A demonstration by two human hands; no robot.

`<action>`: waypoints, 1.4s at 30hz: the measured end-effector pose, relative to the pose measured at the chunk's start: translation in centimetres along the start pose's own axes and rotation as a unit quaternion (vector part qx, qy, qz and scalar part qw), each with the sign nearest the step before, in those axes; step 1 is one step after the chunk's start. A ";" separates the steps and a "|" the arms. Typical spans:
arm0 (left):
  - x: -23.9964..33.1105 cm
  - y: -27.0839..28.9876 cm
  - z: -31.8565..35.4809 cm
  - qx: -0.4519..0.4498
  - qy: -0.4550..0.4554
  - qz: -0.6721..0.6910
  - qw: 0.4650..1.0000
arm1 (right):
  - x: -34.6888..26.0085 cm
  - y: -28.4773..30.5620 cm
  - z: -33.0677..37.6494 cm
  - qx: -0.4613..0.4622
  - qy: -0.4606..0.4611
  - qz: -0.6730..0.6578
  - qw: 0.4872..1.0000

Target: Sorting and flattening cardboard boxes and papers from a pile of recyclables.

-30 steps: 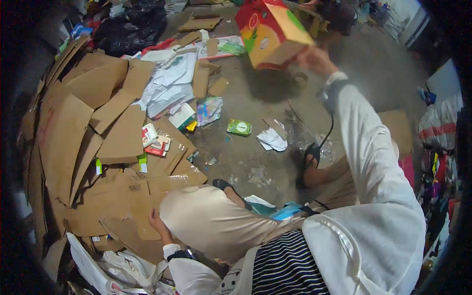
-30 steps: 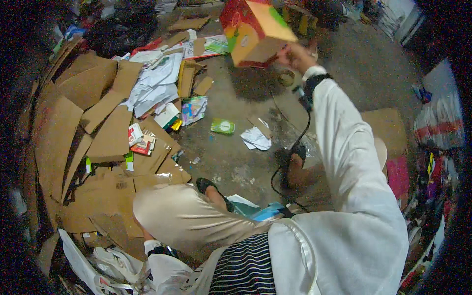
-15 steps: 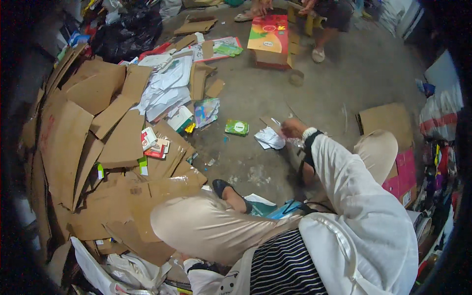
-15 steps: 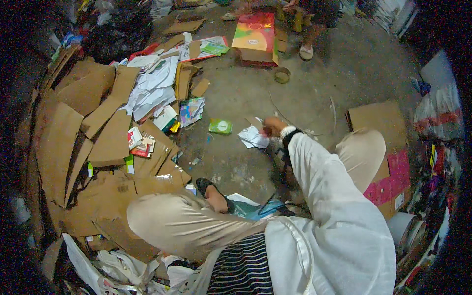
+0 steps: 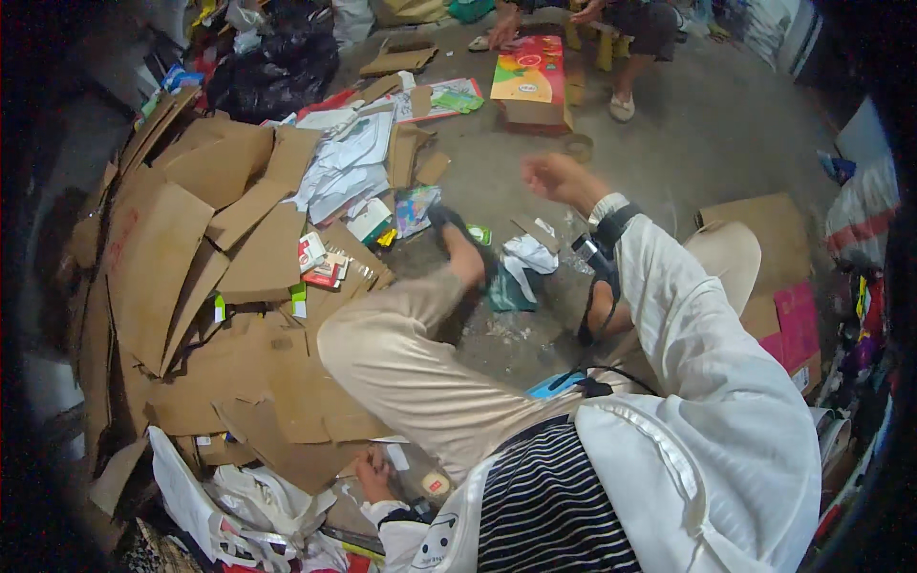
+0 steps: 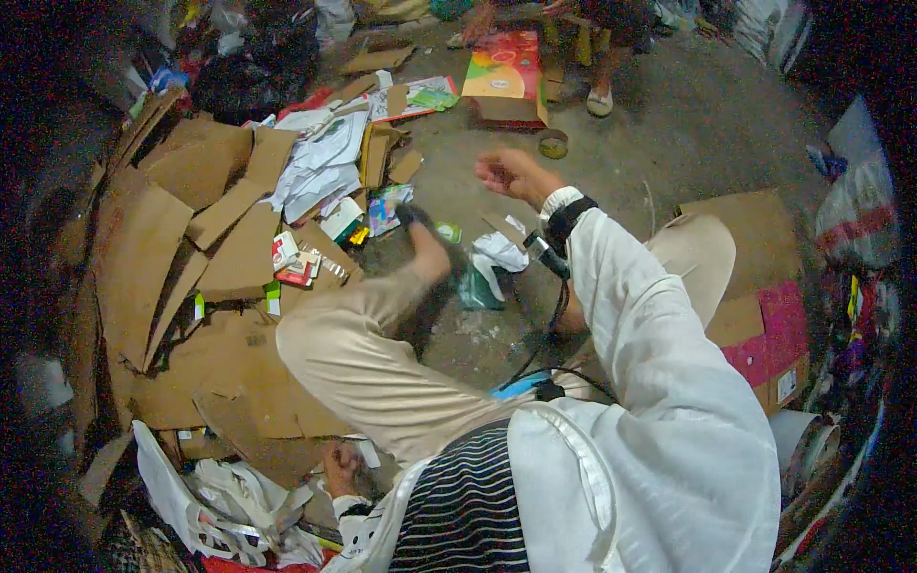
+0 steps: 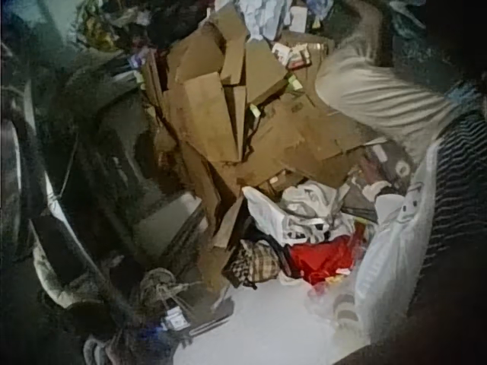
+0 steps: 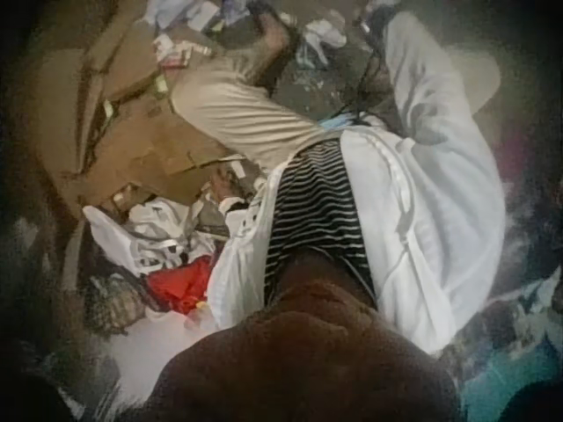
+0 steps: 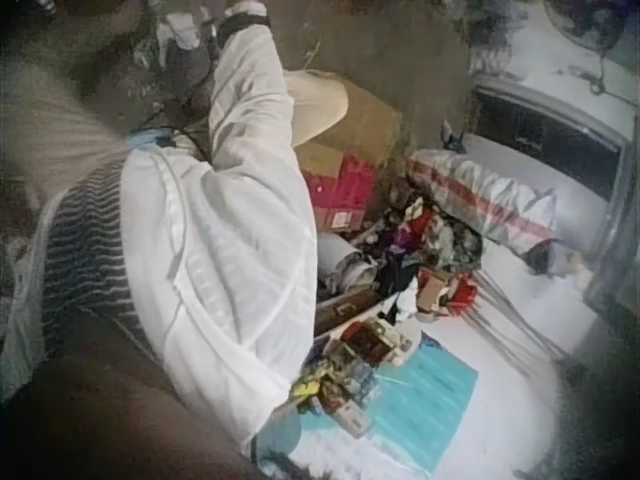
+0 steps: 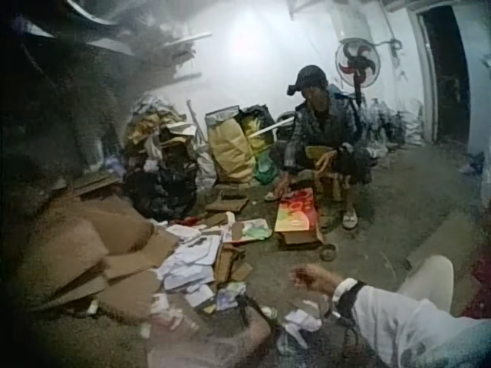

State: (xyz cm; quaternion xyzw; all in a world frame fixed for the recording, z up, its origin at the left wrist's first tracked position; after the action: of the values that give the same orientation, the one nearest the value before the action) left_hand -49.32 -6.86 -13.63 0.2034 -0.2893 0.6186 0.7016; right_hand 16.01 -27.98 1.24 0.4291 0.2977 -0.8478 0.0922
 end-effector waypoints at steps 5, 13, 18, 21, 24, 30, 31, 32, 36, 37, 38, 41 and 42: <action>-0.2 -0.3 1.7 0.145 -0.044 -0.066 0.986 | 0.4 0.0 1.5 0.032 -0.006 -0.039 0.999; 2.8 -2.2 -0.6 0.057 -0.036 -0.021 0.998 | 2.5 3.7 0.7 -0.033 0.009 -0.145 0.989; 0.8 -3.1 -1.1 0.004 0.004 -0.043 0.999 | 5.4 8.3 -0.1 -0.078 -0.060 -0.209 0.973; 0.1 -2.1 0.3 0.039 0.050 -0.060 0.996 | 6.5 9.0 0.6 0.048 -0.051 -0.227 0.971; -0.1 0.3 0.0 0.049 0.003 -0.062 0.997 | 6.2 9.3 0.3 0.095 -0.010 -0.233 0.968; 0.8 -1.7 0.7 -0.116 0.030 0.084 0.989 | 7.0 10.1 -0.7 0.087 -0.005 -0.255 0.963; 0.8 -1.9 1.0 -0.114 0.031 0.083 0.990 | 7.2 10.2 -0.7 0.088 -0.007 -0.256 0.963; 1.2 -3.8 2.5 -0.030 0.017 0.050 0.998 | 7.4 10.3 -0.6 0.067 -0.014 -0.236 0.969; -0.1 -0.7 2.2 -0.174 0.024 -0.052 0.983 | 8.1 10.4 -1.5 0.067 -0.039 -0.210 0.975; -1.0 0.3 1.7 -0.171 0.019 -0.050 0.984 | 8.0 10.6 -1.5 0.061 -0.040 -0.210 0.975; -2.3 1.2 1.3 -0.090 0.045 -0.041 0.994 | 8.0 11.0 -1.4 0.057 -0.027 -0.221 0.973; -3.1 2.5 1.0 -0.051 0.072 -0.019 0.996 | 7.4 11.4 -1.1 0.066 -0.009 -0.228 0.971; -3.2 2.8 1.0 -0.098 0.075 -0.009 0.992 | 7.2 11.4 -1.1 0.082 -0.003 -0.225 0.971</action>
State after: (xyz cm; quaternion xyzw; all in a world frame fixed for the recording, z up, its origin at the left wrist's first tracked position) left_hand -52.47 -9.48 -15.14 0.0898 -0.2931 0.5946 0.7433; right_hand 17.00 -35.85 -9.73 0.3545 0.3155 -0.8698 -0.1351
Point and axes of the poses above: each hand's wrist, its own z-axis away from the middle knuckle, its own y-axis out of the back of the hand, x = y × z, the point moved 1 cm from there along -z, towards the middle knuckle, and after that the axes turned 6 degrees about y, right-handed, at the moved point
